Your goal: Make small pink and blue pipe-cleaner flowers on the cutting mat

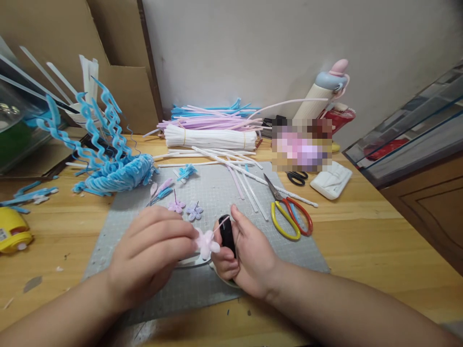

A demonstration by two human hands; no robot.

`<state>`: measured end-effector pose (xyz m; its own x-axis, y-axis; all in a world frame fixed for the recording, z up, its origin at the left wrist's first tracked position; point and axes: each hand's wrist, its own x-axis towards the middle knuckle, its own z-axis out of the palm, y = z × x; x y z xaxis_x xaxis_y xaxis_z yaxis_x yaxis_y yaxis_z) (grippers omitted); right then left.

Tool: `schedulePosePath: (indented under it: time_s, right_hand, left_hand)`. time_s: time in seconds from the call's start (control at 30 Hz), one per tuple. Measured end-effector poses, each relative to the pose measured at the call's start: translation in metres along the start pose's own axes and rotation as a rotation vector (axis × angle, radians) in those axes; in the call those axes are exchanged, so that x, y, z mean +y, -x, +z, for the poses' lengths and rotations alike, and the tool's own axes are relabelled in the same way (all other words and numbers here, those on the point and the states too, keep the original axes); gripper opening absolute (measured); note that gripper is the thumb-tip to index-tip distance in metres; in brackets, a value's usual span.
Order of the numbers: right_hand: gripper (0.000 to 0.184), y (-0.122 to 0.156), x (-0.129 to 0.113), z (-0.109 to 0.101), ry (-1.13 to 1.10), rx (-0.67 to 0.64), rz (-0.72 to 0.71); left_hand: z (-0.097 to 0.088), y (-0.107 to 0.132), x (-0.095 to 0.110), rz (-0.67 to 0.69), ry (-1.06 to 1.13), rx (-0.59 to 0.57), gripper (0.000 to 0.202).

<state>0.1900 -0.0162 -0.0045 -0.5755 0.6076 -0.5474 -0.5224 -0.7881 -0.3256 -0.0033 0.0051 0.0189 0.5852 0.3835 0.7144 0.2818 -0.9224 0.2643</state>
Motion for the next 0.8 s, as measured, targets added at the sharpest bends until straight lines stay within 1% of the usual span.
schedulePosePath:
  time_s: [0.03,0.1,0.17,0.2,0.27,0.4,0.47,0.53,0.6,0.67,0.73,0.8]
  right_hand:
    - [0.064,0.0,0.0,0.0,-0.001,-0.007,-0.009]
    - [0.063,0.0,0.001,-0.001,0.015,-0.025,-0.031]
    - [0.06,-0.001,0.003,-0.001,0.053,-0.03,-0.083]
    - [0.057,-0.001,0.005,-0.001,0.085,-0.016,-0.135]
    - [0.049,-0.001,0.007,-0.002,0.208,0.034,-0.291]
    - [0.031,0.003,0.009,-0.004,0.628,0.129,-0.743]
    - [0.026,0.006,0.009,-0.006,0.802,0.149,-0.897]
    - [0.022,0.008,0.008,-0.007,0.926,0.171,-0.95]
    - [0.021,0.009,0.009,-0.007,1.014,0.217,-0.957]
    - [0.024,0.009,0.009,-0.007,1.072,0.276,-0.959]
    - [0.026,0.008,0.009,-0.008,1.11,0.318,-0.953]
    - [0.026,0.007,0.009,-0.008,1.136,0.335,-0.939]
  left_hand:
    - [-0.001,0.002,0.0,0.061,-0.06,-0.006,0.013]
    - [-0.003,0.007,-0.001,0.134,-0.134,-0.005,0.013]
    - [-0.004,0.009,-0.002,0.141,-0.175,0.016,0.013]
    - [-0.004,0.008,-0.002,0.125,-0.19,0.025,0.014]
    - [-0.003,0.007,-0.002,0.073,-0.206,0.046,0.015]
    - [-0.002,0.004,-0.003,-0.01,-0.231,0.092,0.019]
    - [-0.004,0.005,-0.005,-0.008,-0.278,0.069,0.019]
    - [-0.008,0.007,-0.007,0.022,-0.342,0.014,0.02]
    - [-0.011,0.009,-0.008,0.099,-0.396,-0.031,0.019]
    - [-0.014,0.01,-0.007,0.142,-0.425,-0.045,0.019]
    - [-0.015,0.009,-0.004,0.135,-0.416,-0.044,0.021]
    - [-0.015,0.008,-0.002,0.072,-0.403,-0.051,0.024]
